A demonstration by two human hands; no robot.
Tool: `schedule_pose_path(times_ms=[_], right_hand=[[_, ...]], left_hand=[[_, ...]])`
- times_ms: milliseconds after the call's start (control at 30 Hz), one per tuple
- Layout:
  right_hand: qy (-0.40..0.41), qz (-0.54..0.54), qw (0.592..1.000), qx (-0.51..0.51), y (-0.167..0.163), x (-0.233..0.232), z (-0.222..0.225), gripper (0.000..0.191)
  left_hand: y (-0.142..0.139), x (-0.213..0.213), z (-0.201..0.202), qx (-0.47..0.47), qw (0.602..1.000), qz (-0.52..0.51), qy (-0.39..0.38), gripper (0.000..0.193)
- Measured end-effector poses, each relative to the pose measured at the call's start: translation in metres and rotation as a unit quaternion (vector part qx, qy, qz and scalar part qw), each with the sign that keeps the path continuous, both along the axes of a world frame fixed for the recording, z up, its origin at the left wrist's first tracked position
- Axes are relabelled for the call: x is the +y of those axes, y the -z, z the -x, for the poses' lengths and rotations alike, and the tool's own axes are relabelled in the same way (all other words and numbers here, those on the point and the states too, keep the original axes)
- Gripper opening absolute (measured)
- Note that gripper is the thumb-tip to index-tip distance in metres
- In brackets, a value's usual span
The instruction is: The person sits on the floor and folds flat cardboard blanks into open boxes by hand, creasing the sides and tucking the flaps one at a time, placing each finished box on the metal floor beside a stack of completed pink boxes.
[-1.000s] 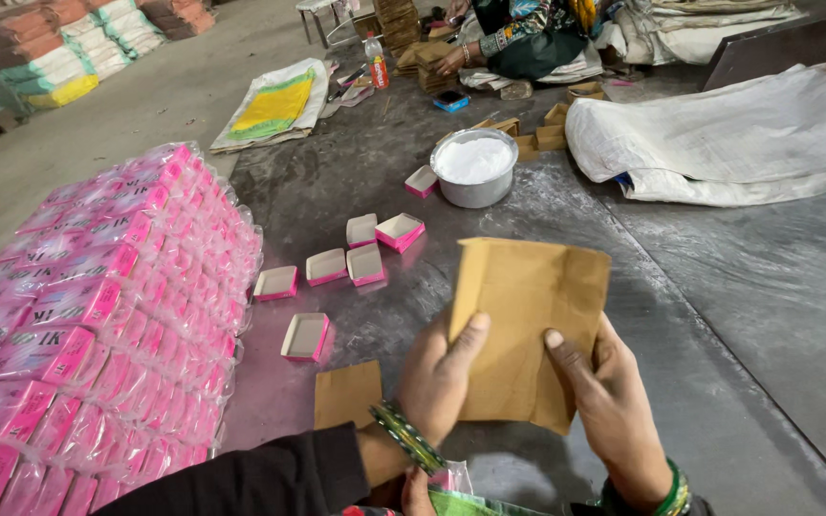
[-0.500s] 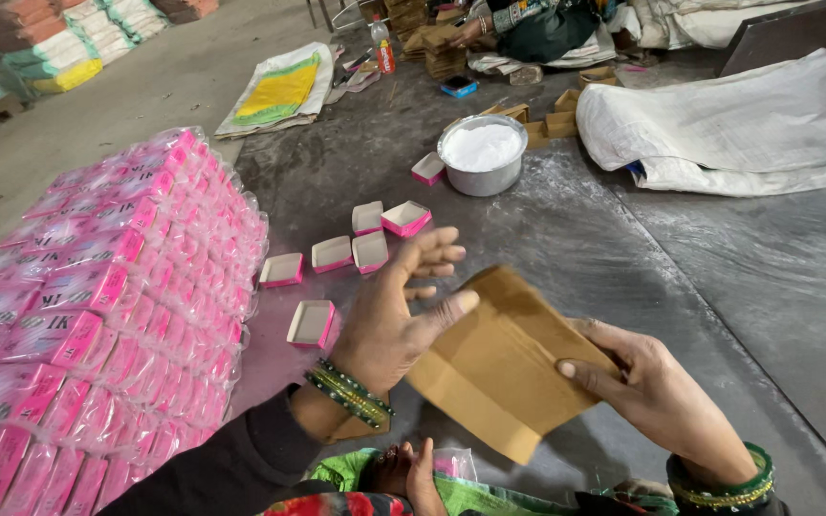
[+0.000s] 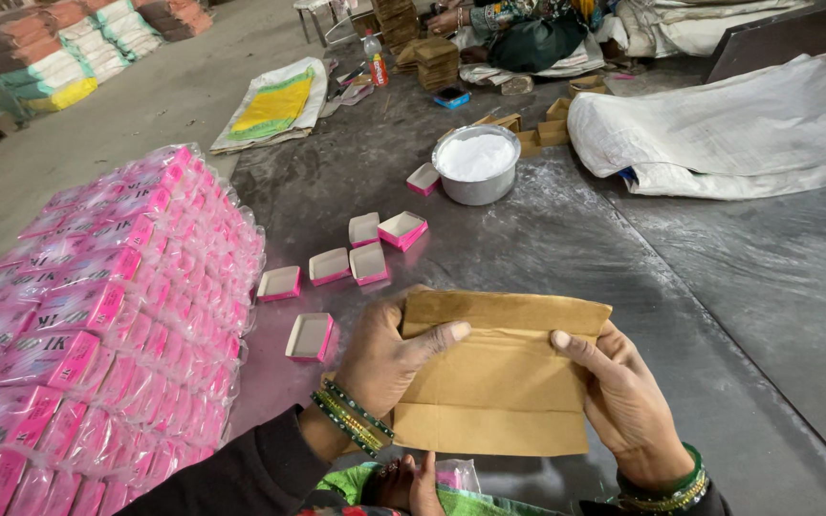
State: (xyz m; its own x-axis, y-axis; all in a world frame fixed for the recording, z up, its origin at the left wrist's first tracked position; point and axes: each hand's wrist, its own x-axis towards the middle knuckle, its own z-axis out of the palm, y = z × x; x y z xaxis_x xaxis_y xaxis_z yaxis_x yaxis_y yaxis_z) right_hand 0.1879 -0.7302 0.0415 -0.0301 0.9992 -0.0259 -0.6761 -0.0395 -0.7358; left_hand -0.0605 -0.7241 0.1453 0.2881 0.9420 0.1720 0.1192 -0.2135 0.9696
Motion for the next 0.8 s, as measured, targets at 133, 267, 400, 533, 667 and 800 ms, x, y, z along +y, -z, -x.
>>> schedule_pose_path(times_ms=[133,267,400,533,667,800], right_hand=[[-0.035,0.027,0.999,0.005,0.008,-0.003,0.000,0.029],[-0.038,0.029,0.999,0.014,0.012,-0.005,0.003,0.026],[-0.053,0.011,0.999,0.002,0.017,-0.006,0.009,0.024],[-0.080,-0.001,0.997,0.020,0.019,-0.007,0.014,0.021],[-0.088,-0.031,0.996,0.004,0.014,-0.010,0.016,0.014],[-0.065,-0.048,0.996,-0.041,0.010,-0.014,0.019,0.009]], left_hand=[[-0.002,-0.005,0.002,0.005,0.999,0.033,-0.003,0.024],[-0.003,-0.009,0.005,-0.070,0.992,0.096,0.032,0.025],[-0.002,-0.010,0.018,-0.061,0.985,0.146,0.074,0.023],[0.002,-0.009,0.027,-0.042,0.991,0.096,0.087,0.016],[0.004,-0.012,0.035,-0.020,0.992,0.096,0.084,0.015],[0.009,-0.015,0.044,-0.048,0.988,0.119,0.083,0.019]])
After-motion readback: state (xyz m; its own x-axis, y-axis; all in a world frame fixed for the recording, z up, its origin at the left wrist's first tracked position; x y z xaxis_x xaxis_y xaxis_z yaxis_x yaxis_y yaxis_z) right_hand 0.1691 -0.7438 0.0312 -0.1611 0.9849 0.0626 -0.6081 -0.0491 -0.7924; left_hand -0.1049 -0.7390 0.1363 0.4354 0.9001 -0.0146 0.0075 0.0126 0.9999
